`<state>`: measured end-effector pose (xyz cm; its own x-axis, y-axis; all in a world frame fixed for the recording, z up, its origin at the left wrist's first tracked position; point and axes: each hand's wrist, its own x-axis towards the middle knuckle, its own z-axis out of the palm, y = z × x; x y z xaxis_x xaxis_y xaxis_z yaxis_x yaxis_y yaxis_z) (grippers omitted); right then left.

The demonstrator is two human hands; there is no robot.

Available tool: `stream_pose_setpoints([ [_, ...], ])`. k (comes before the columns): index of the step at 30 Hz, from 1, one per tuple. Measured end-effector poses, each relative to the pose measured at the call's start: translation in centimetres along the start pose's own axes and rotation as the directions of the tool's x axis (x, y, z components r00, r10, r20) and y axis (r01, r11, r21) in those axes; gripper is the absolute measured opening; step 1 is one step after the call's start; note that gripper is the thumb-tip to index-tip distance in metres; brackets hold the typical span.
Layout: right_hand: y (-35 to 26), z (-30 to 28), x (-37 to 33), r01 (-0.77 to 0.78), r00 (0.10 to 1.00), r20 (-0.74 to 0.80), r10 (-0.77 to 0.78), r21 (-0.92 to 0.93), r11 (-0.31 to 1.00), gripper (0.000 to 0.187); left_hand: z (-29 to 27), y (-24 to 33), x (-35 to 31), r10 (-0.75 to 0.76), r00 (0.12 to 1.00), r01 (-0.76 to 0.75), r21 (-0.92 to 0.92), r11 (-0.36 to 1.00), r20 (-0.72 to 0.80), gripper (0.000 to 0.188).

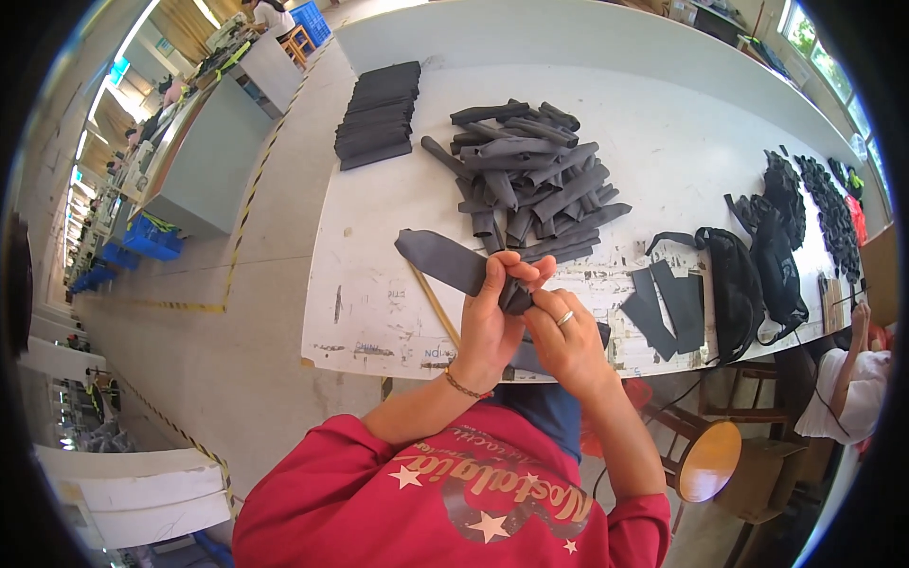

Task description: Assembling padded straps by manually inserting foam padding pieces into fabric sleeves.

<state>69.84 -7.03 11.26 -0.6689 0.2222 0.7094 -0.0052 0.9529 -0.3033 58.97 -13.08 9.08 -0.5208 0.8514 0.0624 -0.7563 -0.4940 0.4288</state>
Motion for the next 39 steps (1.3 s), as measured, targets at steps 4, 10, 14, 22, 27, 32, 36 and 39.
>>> stream_pose_setpoints([
  [4, 0.0, 0.1, -0.1, -0.030, 1.000, 0.007, 0.031, -0.001, 1.000, 0.025, 0.3, -0.3, 0.0, 0.010, 1.000, -0.010, -0.016, 1.000, 0.017, 0.028],
  [10, -0.2, 0.5, -0.6, -0.100, 0.994, 0.054, 0.098, 0.030, 0.995, 0.021, 1.4, 2.1, 0.7, -0.037, 0.971, 0.047, 0.040, 0.998, -0.234, 0.026],
  [14, -0.9, 0.6, -0.8, -0.114, 0.993, 0.046, 0.112, 0.025, 0.993, 0.018, 0.5, 2.8, 1.5, 0.028, 0.979, -0.001, 0.134, 0.991, -0.199, 0.027],
  [22, -1.4, 0.3, -1.7, -0.113, 0.993, 0.030, 0.113, -0.004, 0.994, 0.022, 0.0, 3.9, 2.4, 0.089, 0.960, -0.047, 0.159, 0.986, -0.267, 0.029],
  [27, -0.8, 1.4, -2.1, -0.039, 0.999, 0.015, 0.038, 0.011, 0.999, 0.023, 0.2, 2.7, 1.4, 0.094, 0.932, -0.046, 0.143, 0.989, -0.350, 0.035],
  [32, -0.9, 1.6, -1.8, -0.009, 1.000, -0.004, 0.009, 0.015, 1.000, 0.024, 0.3, 1.7, 0.6, 0.101, 0.926, -0.048, 0.152, 0.987, -0.363, 0.036],
  [36, -0.7, 1.6, -1.2, 0.005, 1.000, 0.000, -0.005, 0.033, 0.999, 0.024, 0.6, 1.5, 0.3, 0.096, 0.935, -0.052, 0.138, 0.989, -0.341, 0.040],
  [39, -0.6, 1.5, -1.0, 0.011, 1.000, 0.007, -0.011, 0.031, 0.999, 0.025, 0.3, 1.3, 0.2, 0.091, 0.944, -0.054, 0.121, 0.991, -0.319, 0.040],
])
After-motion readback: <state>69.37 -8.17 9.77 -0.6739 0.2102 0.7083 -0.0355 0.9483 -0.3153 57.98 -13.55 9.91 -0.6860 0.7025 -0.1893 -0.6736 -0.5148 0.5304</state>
